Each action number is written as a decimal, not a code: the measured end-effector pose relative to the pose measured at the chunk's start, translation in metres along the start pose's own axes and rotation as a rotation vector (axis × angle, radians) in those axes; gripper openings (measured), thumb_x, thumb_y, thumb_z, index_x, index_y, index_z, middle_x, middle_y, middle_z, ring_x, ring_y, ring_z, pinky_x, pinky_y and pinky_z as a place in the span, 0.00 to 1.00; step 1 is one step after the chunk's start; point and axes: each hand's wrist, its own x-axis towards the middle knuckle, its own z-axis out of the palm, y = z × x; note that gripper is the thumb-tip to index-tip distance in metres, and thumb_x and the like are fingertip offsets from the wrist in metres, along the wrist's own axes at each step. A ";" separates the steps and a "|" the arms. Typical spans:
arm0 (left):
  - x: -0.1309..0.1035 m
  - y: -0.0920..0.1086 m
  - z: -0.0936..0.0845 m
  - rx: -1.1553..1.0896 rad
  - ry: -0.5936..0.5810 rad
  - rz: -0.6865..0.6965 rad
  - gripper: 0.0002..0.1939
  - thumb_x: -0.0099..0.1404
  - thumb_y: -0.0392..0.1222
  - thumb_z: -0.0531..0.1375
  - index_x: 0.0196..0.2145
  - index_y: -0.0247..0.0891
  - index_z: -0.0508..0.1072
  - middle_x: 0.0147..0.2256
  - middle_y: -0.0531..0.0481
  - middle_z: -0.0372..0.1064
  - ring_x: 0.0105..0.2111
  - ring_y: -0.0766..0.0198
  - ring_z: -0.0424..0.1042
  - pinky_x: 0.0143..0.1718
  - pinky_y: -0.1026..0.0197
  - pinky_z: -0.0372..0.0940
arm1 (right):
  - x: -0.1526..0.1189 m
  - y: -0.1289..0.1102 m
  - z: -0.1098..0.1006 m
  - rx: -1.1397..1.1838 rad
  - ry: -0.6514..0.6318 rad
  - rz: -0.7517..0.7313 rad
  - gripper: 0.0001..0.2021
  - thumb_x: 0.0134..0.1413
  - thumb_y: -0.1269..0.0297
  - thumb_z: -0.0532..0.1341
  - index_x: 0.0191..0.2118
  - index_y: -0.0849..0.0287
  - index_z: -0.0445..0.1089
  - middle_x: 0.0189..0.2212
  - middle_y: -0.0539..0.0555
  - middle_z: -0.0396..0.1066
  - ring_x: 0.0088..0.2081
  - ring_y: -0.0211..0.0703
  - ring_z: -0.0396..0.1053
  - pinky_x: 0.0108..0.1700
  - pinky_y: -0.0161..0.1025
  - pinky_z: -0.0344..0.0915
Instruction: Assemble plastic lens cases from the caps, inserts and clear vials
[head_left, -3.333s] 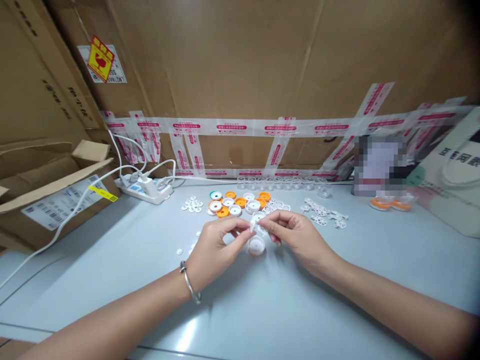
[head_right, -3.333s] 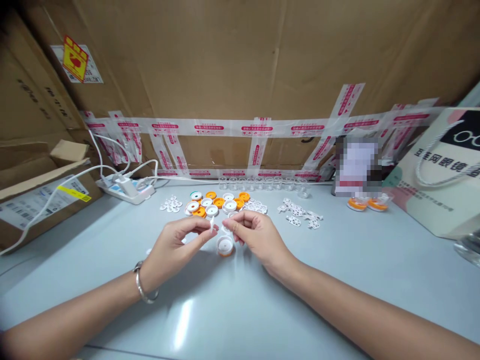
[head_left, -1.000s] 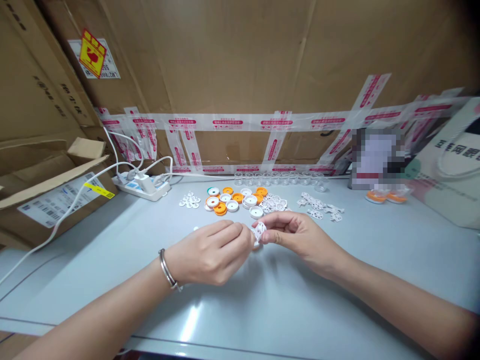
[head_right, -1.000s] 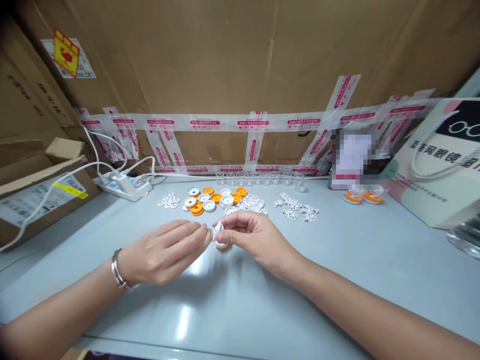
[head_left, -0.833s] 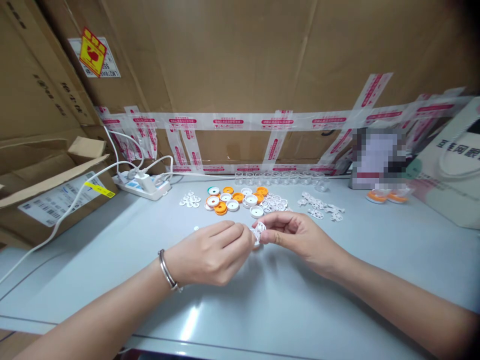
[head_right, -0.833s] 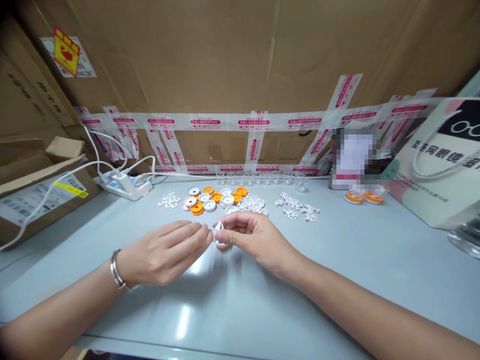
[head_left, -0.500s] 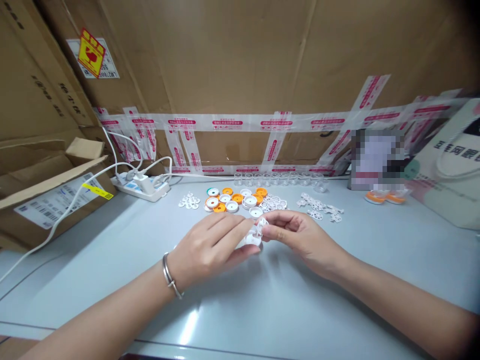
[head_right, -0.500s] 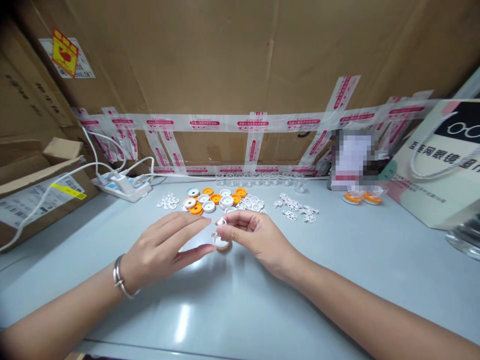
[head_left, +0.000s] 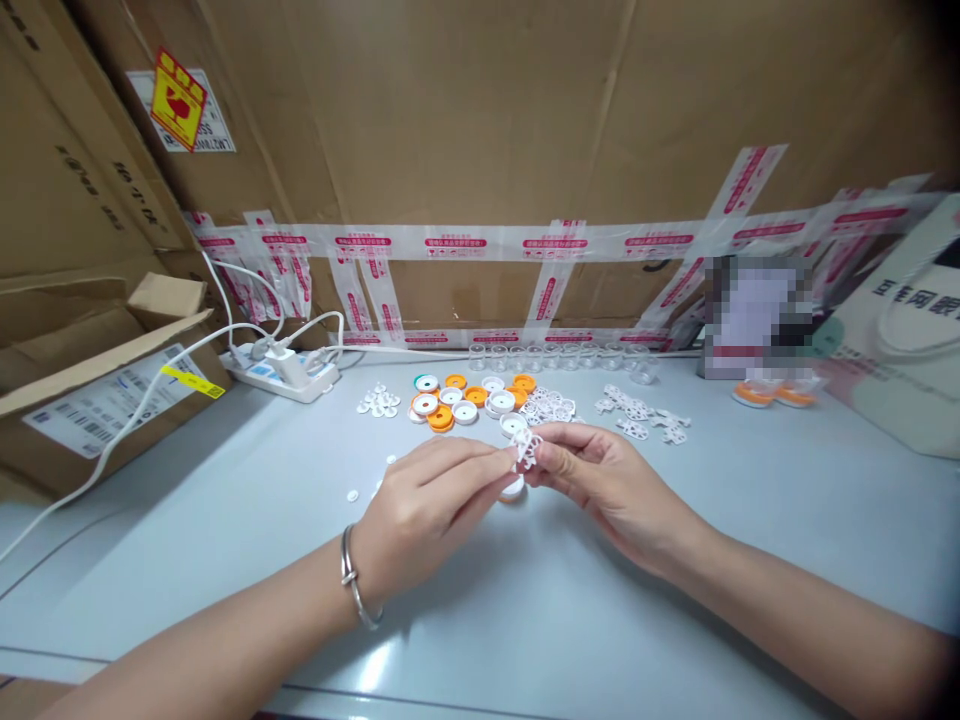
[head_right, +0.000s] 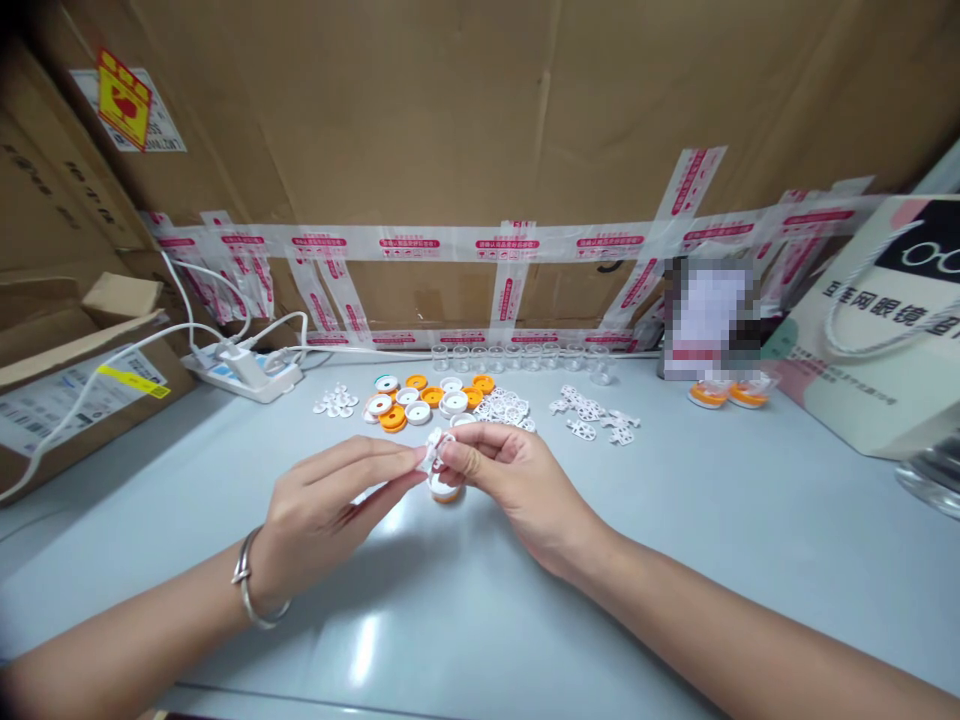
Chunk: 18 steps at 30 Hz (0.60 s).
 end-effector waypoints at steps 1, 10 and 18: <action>0.000 0.000 0.000 -0.001 0.005 0.012 0.11 0.59 0.29 0.59 0.40 0.35 0.71 0.34 0.48 0.73 0.34 0.68 0.72 0.35 0.65 0.69 | 0.000 0.000 0.000 0.008 0.008 -0.002 0.09 0.42 0.58 0.66 0.28 0.58 0.73 0.24 0.50 0.69 0.28 0.35 0.66 0.36 0.36 0.65; 0.001 0.000 -0.001 -0.010 -0.009 0.096 0.12 0.58 0.26 0.58 0.40 0.33 0.71 0.34 0.47 0.73 0.34 0.67 0.71 0.34 0.64 0.68 | 0.000 0.001 -0.001 0.028 0.018 -0.019 0.08 0.38 0.60 0.69 0.26 0.57 0.75 0.22 0.49 0.71 0.26 0.35 0.66 0.34 0.37 0.64; 0.001 0.002 -0.001 -0.028 0.014 0.107 0.15 0.57 0.25 0.59 0.42 0.32 0.70 0.35 0.46 0.73 0.35 0.66 0.71 0.34 0.63 0.68 | -0.003 0.001 0.004 0.085 0.040 -0.055 0.08 0.35 0.60 0.70 0.26 0.55 0.76 0.19 0.48 0.70 0.24 0.35 0.64 0.33 0.37 0.63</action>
